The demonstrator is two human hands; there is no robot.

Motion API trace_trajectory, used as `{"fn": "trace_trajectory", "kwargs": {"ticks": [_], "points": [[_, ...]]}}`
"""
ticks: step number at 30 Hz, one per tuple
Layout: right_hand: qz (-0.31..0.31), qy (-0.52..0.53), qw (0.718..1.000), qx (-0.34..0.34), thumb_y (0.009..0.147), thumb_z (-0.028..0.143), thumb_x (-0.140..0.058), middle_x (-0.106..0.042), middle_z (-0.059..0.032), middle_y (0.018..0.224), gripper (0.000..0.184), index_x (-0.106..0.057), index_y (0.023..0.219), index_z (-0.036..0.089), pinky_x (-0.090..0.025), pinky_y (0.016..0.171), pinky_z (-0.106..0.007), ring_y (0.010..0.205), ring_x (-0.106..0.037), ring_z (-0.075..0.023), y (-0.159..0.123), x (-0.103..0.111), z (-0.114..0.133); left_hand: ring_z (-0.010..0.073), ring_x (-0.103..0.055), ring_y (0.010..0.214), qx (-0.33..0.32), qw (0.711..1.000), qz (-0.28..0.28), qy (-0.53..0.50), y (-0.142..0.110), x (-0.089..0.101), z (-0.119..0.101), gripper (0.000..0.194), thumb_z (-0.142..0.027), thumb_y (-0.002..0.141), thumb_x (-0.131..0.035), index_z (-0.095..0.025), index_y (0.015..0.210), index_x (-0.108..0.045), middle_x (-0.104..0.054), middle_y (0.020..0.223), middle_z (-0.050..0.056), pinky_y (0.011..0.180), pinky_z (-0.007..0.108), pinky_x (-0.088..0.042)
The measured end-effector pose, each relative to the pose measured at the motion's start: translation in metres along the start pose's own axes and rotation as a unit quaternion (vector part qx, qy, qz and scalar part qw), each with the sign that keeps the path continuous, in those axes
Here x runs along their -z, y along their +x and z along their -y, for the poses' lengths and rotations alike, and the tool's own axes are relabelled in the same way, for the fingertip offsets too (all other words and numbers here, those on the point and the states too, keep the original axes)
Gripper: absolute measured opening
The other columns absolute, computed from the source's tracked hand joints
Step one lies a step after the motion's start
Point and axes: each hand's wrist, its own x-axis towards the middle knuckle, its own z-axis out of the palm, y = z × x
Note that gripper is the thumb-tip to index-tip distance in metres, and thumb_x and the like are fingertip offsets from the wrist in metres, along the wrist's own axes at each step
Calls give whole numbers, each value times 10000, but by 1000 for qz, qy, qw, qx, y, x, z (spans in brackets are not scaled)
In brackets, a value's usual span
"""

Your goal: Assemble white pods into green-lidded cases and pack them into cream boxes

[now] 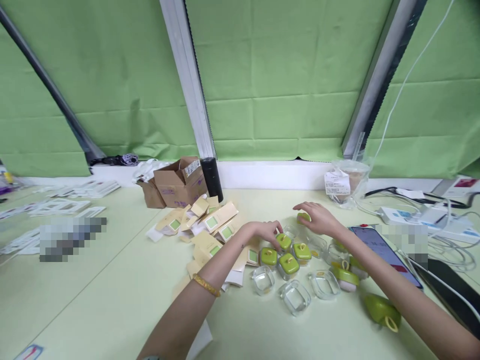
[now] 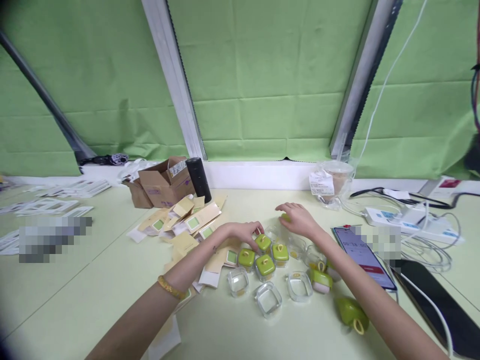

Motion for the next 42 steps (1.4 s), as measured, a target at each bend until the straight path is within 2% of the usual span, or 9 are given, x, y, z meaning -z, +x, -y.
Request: {"fn": "trace_trajectory", "kwargs": {"ticks": [4,8,14,20,24,28,33,38,42], "points": [[78,45,988,122,755,247,-703,-652,-27,1022,147,-693,902,249,-455,871,-309,975,-598,-196,4,0,33,198,-584,851,-56,998,15,-14,0,-2,-2,523,-384,595,-795,-182,1013,-554,-604,917,0,752,313,-462],[80,64,985,142,835,220,-612,-654,-49,917,70,-678,811,216,-461,811,-334,900,-601,-206,7,-5,44,195,-580,882,-94,995,-20,-16,-1,-2,1,530,-360,597,-804,-188,1026,-545,-599,990,10,766,308,-465],[22,88,994,54,948,283,-484,-642,-38,942,188,-588,1040,156,-523,704,-322,788,-625,-151,13,-16,31,198,-603,915,-55,995,-87,2,-7,-6,19,307,-324,873,-559,-152,1127,-547,-596,1091,70,780,399,-517],[-1,51,998,-46,921,303,-541,-596,-74,1137,270,-556,1153,164,-529,784,-388,929,-616,-191,44,-22,20,245,-543,1070,-13,988,-152,20,-37,-1,22,383,-342,862,-566,-171,1199,-507,-526,1238,99,889,465,-459],[19,27,998,-44,921,301,-541,-588,-76,1161,267,-559,1155,172,-523,803,-396,952,-610,-195,52,-25,25,240,-564,965,-10,993,-113,34,-64,-4,8,516,-518,690,-677,-185,1072,-583,-598,1085,77,828,358,-451],[11,33,999,17,898,310,-568,-561,-93,1195,294,-559,1154,165,-474,875,-446,1037,-570,-232,37,-15,44,222,-585,829,-13,997,-72,30,-75,-18,-3,599,-552,536,-752,-201,1004,-626,-641,939,30,696,278,-426],[63,89,985,132,781,399,-683,-628,-51,949,231,-660,922,217,-471,806,-344,911,-592,-217,2,-4,81,156,-514,647,-18,994,-106,0,-70,-32,-4,454,-505,668,-655,-178,981,-625,-568,717,-21,550,239,-341],[42,142,980,133,889,296,-539,-630,-40,776,181,-631,772,192,-467,695,-317,738,-591,-189,-11,-20,96,136,-455,598,-23,991,-131,-10,-71,-35,-3,452,-525,654,-653,-167,929,-636,-506,650,-39,523,239,-307],[-43,201,974,94,908,346,-485,-619,-82,912,216,-582,785,197,-472,793,-356,878,-588,-214,-18,-33,92,146,-475,607,-14,988,-151,-1,-68,-38,-2,454,-520,650,-656,-153,918,-640,-533,655,-28,526,242,-311]]}}
